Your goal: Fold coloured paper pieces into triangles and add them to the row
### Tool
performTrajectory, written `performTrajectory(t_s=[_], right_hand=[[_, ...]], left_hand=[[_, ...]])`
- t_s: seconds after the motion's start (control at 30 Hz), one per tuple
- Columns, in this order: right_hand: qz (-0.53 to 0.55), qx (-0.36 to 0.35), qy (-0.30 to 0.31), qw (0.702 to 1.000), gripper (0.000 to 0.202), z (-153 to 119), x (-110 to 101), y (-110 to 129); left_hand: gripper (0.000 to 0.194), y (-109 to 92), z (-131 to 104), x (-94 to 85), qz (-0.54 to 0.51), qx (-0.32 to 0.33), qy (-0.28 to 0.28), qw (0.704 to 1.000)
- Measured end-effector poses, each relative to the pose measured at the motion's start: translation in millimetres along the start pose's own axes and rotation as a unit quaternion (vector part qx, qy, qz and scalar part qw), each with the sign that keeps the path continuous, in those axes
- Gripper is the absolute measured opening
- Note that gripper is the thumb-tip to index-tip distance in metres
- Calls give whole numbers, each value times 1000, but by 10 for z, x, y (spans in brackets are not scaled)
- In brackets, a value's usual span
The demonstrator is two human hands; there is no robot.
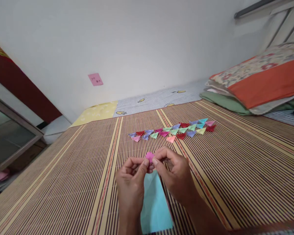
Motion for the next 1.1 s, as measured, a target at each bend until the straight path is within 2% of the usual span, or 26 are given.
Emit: performTrajectory(t_s=[0.27, 0.4, 0.5, 0.63, 0.87, 1.0, 1.1], right_hand=[[19, 28, -31, 999, 7, -9, 48, -97], [48, 46, -16, 998, 4, -1, 17, -102], [72, 56, -12, 996, 6, 14, -15, -84], [105, 83, 28, 991, 10, 18, -38, -87], [47, 54, 146, 987, 6, 59, -143, -89], [-9, 32, 133, 991, 17, 65, -159, -50], [6, 26, 118, 993, 19, 55, -128, -38]], left_hand=[[22, 36, 7, 16, -49, -14, 1, 999], [27, 74, 36, -13, -99, -45, 8, 994], [34, 83, 57, -26, -93, -50, 20, 994], [16, 81, 70, -22, -64, -59, 82, 993], [13, 106, 71, -70, -61, -58, 95, 992], [15, 121, 75, -76, -50, -53, 95, 993], [15, 113, 85, -51, -56, -41, 92, 993]])
Point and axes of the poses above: each hand's wrist, its own z-axis towards the middle knuckle, its own x-axis out of the palm, y = z × x, the point moved 1 cm from there along z, towards the middle knuckle, and after that the axes turned 14 degrees about -z, right-handed, at the moved point
